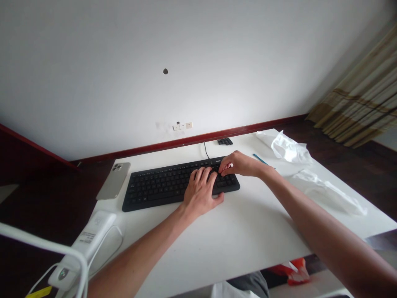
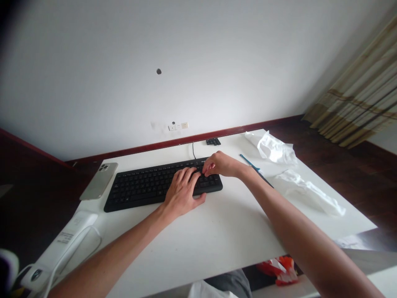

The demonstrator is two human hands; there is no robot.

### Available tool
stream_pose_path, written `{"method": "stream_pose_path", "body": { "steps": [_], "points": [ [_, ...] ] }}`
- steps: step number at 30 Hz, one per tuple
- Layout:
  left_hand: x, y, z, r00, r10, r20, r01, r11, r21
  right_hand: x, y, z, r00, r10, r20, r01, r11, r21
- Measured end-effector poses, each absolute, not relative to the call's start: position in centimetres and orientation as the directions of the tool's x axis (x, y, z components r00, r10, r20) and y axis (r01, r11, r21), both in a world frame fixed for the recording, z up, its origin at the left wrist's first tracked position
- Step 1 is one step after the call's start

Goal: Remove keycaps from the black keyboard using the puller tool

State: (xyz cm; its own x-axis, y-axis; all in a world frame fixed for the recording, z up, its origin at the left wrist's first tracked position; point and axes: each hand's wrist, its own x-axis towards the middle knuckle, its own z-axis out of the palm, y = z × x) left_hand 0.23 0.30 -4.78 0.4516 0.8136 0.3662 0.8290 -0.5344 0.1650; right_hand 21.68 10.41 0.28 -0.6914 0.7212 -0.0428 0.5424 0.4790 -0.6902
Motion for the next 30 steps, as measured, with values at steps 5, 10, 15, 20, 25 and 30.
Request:
{"method": "stream_pose_path", "body": {
  "steps": [5,10,15,20,25,30],
  "points": [
    [0.1,0.3,-5.0,0.453,0.808,0.376,0.826,-0.539,0.162,21.5,9.9,0.7,-0.696,0.718,-0.023,0.567,0.530,-0.631],
    [0.0,0.3,-5.1,0.467,0.797,0.383,0.818,-0.554,0.155,21.1,9.6,0.8,-0.713,0.701,-0.001,0.586,0.595,-0.550],
    [0.0,0.3,-4.9,0.473,0.797,0.376,0.816,-0.557,0.154,21.0,9.7,0.5,-0.713,0.701,0.002,0.605,0.618,-0.502],
    [0.2,0.3,-4.7,0.449,0.815,0.367,0.826,-0.535,0.178,21.3,9.3,1.0,-0.723,0.689,-0.052,0.607,0.597,-0.524],
    [0.4,0.3,-4.5,0.420,0.839,0.346,0.840,-0.504,0.202,21.4,8.2,1.8,-0.719,0.691,-0.077,0.659,0.642,-0.392],
    [0.5,0.4,-4.3,0.415,0.847,0.333,0.838,-0.498,0.222,21.1,7.5,2.7,-0.578,0.783,-0.228,0.801,0.491,-0.343]
  ]
}}
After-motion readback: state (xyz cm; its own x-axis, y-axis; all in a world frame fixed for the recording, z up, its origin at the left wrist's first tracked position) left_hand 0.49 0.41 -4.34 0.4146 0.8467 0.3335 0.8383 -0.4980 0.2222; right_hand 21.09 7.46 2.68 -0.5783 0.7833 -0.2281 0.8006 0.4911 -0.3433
